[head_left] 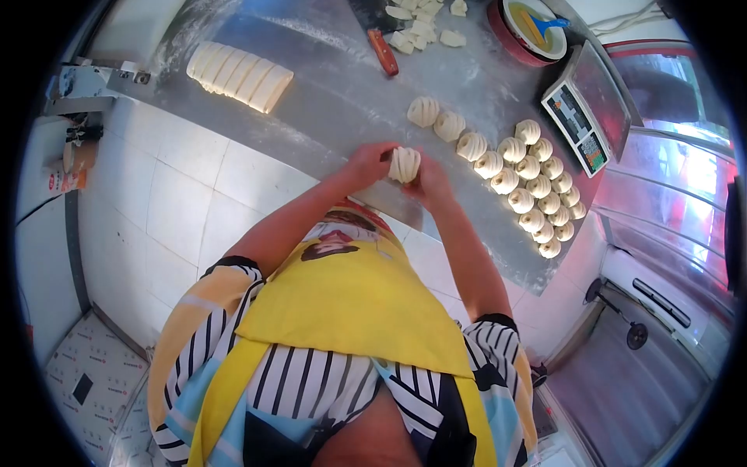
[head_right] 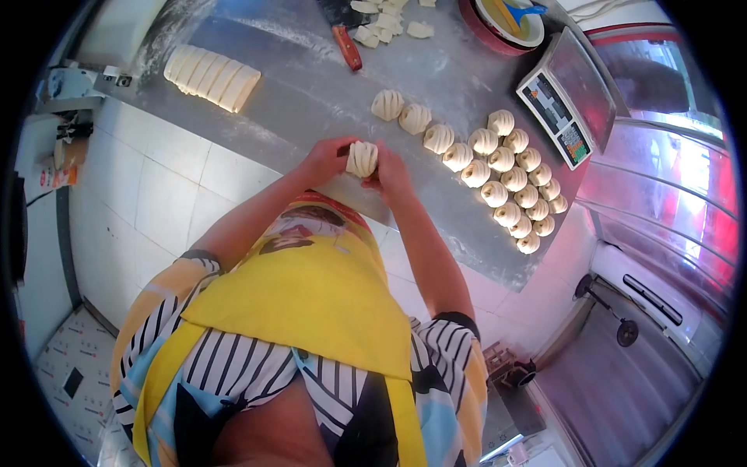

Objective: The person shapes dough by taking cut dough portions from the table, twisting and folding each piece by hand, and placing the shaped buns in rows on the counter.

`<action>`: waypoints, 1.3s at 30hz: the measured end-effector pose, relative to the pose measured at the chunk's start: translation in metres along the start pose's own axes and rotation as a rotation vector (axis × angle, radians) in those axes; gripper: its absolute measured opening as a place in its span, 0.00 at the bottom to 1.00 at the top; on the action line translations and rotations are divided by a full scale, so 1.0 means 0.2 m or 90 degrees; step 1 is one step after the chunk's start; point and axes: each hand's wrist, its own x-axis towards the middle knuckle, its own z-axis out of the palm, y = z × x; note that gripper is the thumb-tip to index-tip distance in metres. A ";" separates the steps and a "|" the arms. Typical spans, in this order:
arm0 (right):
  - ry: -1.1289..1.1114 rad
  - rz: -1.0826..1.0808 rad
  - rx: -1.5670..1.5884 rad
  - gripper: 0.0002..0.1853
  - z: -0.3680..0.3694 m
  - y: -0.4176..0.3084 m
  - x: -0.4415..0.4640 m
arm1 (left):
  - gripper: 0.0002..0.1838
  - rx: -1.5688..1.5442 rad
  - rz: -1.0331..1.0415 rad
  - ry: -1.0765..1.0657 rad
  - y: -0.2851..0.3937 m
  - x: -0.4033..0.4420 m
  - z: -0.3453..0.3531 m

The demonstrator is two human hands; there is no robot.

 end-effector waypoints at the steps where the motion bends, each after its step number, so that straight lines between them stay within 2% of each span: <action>1: -0.008 -0.009 0.089 0.22 0.02 0.01 0.00 | 0.16 -0.005 -0.053 -0.006 0.00 0.02 -0.01; 2: -0.017 -0.017 0.177 0.21 0.03 0.01 0.00 | 0.15 -0.012 -0.105 -0.011 0.00 0.04 -0.03; 5: 0.003 -0.064 0.076 0.15 -0.01 0.12 0.12 | 0.11 0.212 -0.041 0.017 -0.17 0.09 -0.02; 8: 0.003 -0.167 -0.232 0.09 -0.03 0.12 0.10 | 0.10 0.256 0.040 0.062 -0.28 0.08 0.01; 11: 0.070 -0.126 -0.464 0.09 0.00 0.09 0.07 | 0.12 0.244 0.053 0.045 -0.36 0.08 0.01; 14: 0.243 -0.317 -0.576 0.09 -0.02 0.26 0.19 | 0.14 0.115 -0.171 -0.051 -0.20 0.05 -0.02; 17: 0.130 -0.171 -0.215 0.09 -0.03 0.26 0.19 | 0.14 -0.012 -0.211 -0.084 -0.15 0.04 -0.06; 20: 0.110 -0.146 -0.113 0.12 0.00 0.25 0.13 | 0.15 0.080 -0.172 -0.031 -0.15 0.03 -0.02; 26: 0.286 -0.265 -0.461 0.09 0.01 0.29 0.24 | 0.12 0.023 -0.162 -0.048 -0.16 0.04 -0.04; 29: 0.345 -0.390 -0.559 0.10 -0.03 0.32 0.26 | 0.10 0.120 -0.129 -0.034 -0.15 0.06 -0.01; 32: 0.351 -0.307 -0.373 0.11 -0.20 0.27 0.24 | 0.09 0.124 -0.086 -0.038 -0.05 0.14 0.09; 35: 0.392 -0.259 -0.407 0.06 -0.29 0.10 0.11 | 0.07 0.251 -0.005 -0.023 -0.07 0.30 0.26; 38: 0.451 -0.239 -0.403 0.06 -0.35 0.21 0.25 | 0.08 0.336 0.010 -0.005 -0.17 0.36 0.29; 39: 0.485 -0.318 -0.486 0.07 -0.31 0.19 0.19 | 0.10 0.349 0.053 0.002 -0.22 0.34 0.32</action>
